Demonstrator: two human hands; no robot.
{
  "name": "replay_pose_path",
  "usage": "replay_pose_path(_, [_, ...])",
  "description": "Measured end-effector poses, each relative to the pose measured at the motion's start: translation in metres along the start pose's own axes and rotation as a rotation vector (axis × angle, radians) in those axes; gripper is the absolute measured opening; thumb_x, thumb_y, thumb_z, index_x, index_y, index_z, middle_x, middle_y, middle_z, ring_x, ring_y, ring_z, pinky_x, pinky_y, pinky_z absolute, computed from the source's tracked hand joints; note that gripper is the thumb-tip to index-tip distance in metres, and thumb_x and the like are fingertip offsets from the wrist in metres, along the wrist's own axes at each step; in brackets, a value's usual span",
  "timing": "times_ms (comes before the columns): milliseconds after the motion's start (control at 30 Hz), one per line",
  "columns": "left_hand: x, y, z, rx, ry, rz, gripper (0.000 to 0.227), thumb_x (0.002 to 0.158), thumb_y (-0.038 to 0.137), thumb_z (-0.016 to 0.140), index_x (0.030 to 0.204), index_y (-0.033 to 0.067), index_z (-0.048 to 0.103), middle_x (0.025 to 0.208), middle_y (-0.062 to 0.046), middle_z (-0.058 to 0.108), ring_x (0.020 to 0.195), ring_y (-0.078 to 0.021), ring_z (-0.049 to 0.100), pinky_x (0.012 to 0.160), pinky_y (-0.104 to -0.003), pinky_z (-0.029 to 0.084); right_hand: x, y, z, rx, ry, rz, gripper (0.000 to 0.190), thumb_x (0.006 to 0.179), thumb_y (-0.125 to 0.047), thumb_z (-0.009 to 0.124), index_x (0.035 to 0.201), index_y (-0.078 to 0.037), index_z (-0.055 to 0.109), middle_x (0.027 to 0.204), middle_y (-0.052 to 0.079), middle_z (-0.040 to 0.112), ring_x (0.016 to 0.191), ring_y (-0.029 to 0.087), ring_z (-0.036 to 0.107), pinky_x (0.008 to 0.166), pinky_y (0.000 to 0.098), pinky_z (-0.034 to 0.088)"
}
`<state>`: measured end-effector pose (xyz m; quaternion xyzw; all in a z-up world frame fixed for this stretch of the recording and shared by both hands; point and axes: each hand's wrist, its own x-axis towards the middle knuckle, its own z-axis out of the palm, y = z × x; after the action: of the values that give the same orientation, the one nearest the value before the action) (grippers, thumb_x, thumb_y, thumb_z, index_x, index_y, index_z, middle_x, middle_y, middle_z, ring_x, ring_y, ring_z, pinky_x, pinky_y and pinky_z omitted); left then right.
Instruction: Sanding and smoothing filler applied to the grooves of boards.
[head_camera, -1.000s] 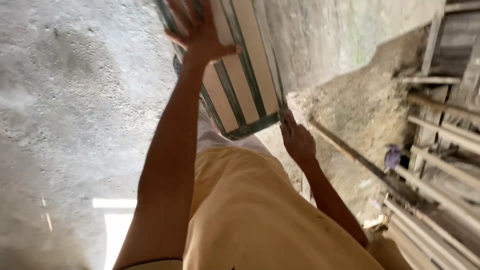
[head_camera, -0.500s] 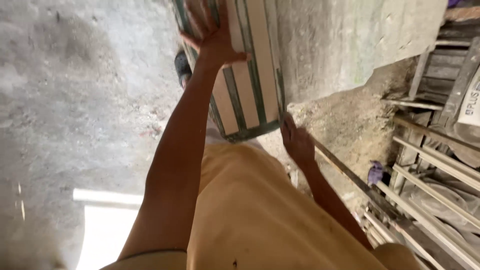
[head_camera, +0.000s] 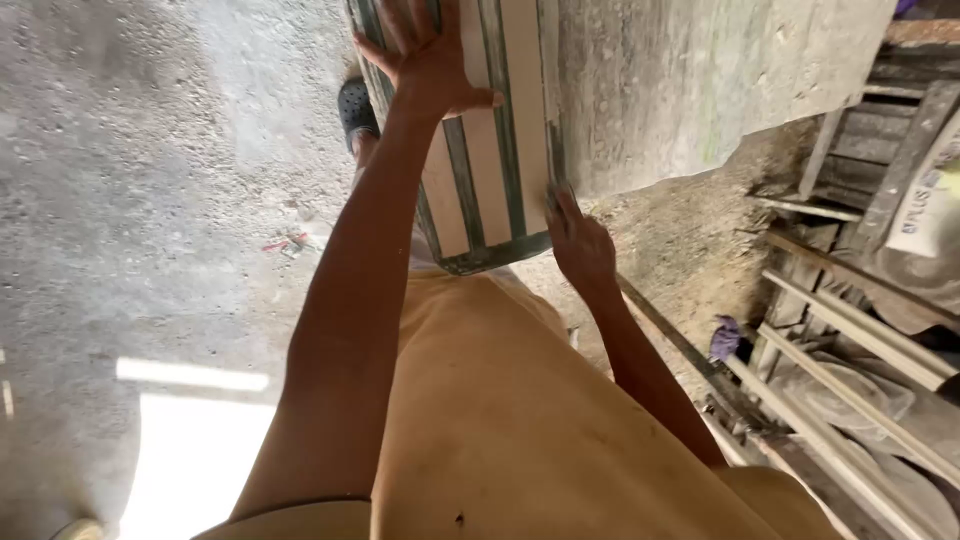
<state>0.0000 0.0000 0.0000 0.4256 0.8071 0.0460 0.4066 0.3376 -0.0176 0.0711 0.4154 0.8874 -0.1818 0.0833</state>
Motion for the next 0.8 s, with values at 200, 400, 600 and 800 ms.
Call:
replay_pose_path(200, [-0.005, 0.002, -0.011, -0.004, 0.003, 0.004, 0.151, 0.067, 0.082, 0.082, 0.169, 0.0206, -0.011, 0.174, -0.021, -0.015, 0.153, -0.05, -0.023, 0.108, -0.091, -0.007, 0.108, -0.031, -0.026, 0.132, -0.183, 0.196, 0.051, 0.11, -0.043, 0.044, 0.152, -0.013, 0.051, 0.067, 0.006, 0.064, 0.048, 0.015, 0.056, 0.044, 0.0344, 0.051])
replay_pose_path(400, [-0.003, 0.005, -0.018, -0.035, 0.022, -0.013, 0.151, 0.066, 0.082, 0.083, 0.167, 0.0214, -0.011, 0.173, -0.026, -0.015, 0.153, -0.0536, -0.021, 0.106, -0.09, -0.007, -0.017, -0.011, -0.004, -0.001, -0.289, 0.288, 0.055, 0.105, -0.039, 0.051, 0.157, -0.019, 0.048, 0.059, 0.012, 0.061, 0.049, 0.026, 0.057, 0.049, 0.0427, 0.052])
replay_pose_path(600, [0.001, 0.002, -0.007, -0.014, 0.024, -0.002, 0.148, 0.067, 0.08, 0.083, 0.168, 0.0242, -0.011, 0.175, -0.022, -0.011, 0.155, -0.0497, -0.019, 0.11, -0.091, -0.008, 0.018, -0.023, -0.012, 0.06, 0.14, -0.019, 0.044, 0.114, -0.04, 0.054, 0.151, -0.018, 0.051, 0.083, 0.017, 0.068, 0.074, 0.036, 0.066, 0.069, 0.0493, 0.055])
replay_pose_path(800, [0.002, 0.005, -0.023, -0.026, 0.059, 0.005, 0.15, 0.065, 0.079, 0.085, 0.165, 0.0242, -0.012, 0.174, -0.022, -0.012, 0.154, -0.0515, -0.019, 0.106, -0.09, -0.006, 0.0, -0.021, -0.006, -0.013, -0.272, 0.342, 0.055, 0.104, -0.038, 0.057, 0.154, -0.016, 0.052, 0.073, 0.027, 0.064, 0.062, 0.039, 0.064, 0.063, 0.0515, 0.052])
